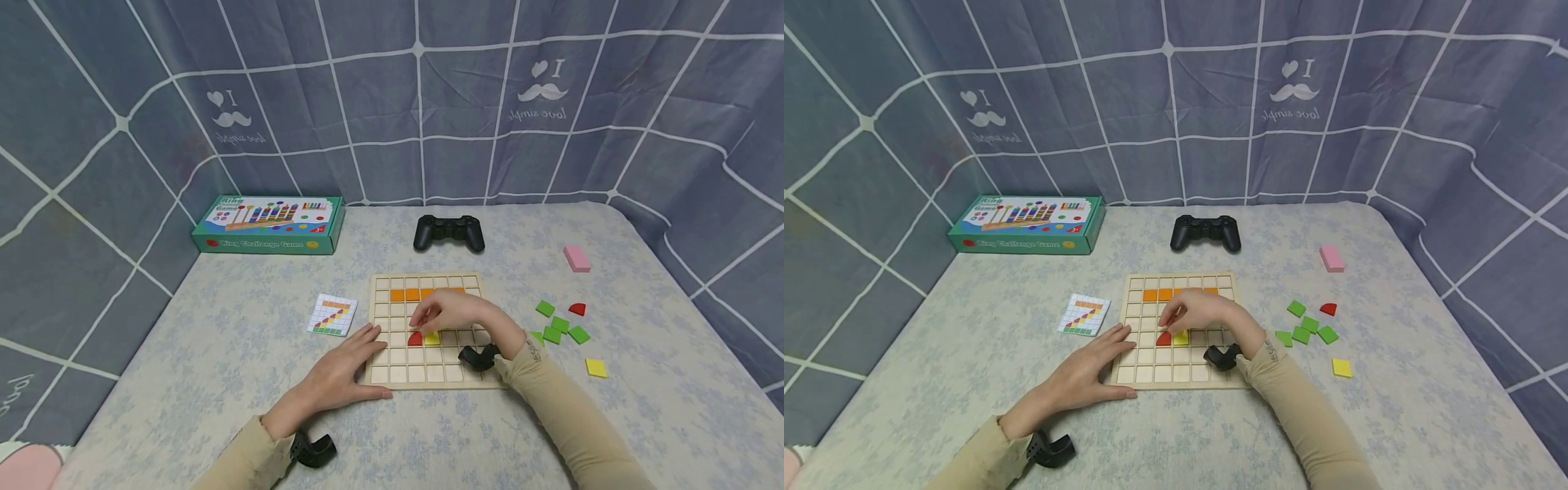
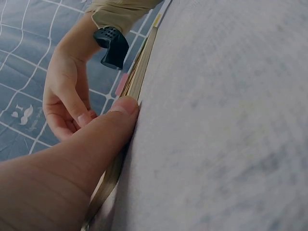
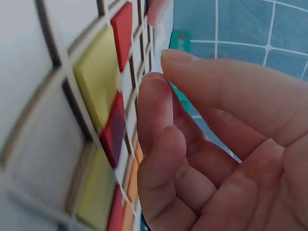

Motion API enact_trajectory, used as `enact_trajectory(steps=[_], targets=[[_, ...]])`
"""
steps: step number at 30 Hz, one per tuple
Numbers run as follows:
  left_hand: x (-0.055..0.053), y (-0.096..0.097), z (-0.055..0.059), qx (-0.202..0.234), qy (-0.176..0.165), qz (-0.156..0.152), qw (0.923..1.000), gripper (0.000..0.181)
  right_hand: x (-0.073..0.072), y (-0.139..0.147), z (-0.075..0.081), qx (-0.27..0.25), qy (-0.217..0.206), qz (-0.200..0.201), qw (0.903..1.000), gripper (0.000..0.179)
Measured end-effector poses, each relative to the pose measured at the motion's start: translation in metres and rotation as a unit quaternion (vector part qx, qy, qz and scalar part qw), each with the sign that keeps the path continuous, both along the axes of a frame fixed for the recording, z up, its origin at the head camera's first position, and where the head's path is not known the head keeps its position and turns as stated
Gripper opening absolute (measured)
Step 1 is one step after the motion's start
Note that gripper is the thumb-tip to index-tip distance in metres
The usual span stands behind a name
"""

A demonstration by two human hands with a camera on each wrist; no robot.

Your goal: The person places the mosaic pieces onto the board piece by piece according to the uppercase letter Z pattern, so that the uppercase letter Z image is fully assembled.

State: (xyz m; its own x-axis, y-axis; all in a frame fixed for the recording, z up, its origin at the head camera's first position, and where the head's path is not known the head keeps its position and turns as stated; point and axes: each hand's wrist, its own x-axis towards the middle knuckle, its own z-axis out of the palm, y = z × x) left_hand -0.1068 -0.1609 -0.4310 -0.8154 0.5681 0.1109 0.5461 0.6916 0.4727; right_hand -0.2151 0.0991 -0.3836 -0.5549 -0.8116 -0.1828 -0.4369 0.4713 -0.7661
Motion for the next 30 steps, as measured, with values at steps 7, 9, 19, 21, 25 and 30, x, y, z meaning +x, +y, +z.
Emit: enact_trajectory(steps=[7, 9, 19, 21, 25, 30], targets=[[0.000, 0.000, 0.000, 0.000, 0.000, -0.003, 1.0000, 0.081, 0.002, 0.032, 0.007, -0.024, 0.004, -0.025, 0.9994, 0.022], [0.000, 0.000, 0.000, 0.000, 0.000, -0.002, 1.0000, 0.082, 0.002, 0.044, 0.009, -0.027, -0.001, -0.036, 0.9990, 0.023], [-0.001, 0.000, -0.001, 0.003, 0.006, -0.002, 1.0000, 0.082, 0.008, 0.102, 0.026, -0.020, 0.014, -0.121, 0.9924, 0.034], [-0.001, 0.000, -0.002, 0.004, 0.006, -0.002, 1.0000, 0.082, 0.010, 0.113, 0.028, -0.027, 0.013, -0.136, 0.9903, 0.035], [-0.001, 0.000, -0.002, 0.005, 0.003, -0.001, 1.0000, 0.083, 0.011, 0.131, 0.032, -0.050, 0.017, -0.156, 0.9863, 0.034], [-0.001, 0.000, -0.002, 0.004, -0.002, 0.000, 1.0000, 0.083, 0.011, 0.154, 0.036, -0.092, 0.013, -0.178, 0.9796, 0.033]])
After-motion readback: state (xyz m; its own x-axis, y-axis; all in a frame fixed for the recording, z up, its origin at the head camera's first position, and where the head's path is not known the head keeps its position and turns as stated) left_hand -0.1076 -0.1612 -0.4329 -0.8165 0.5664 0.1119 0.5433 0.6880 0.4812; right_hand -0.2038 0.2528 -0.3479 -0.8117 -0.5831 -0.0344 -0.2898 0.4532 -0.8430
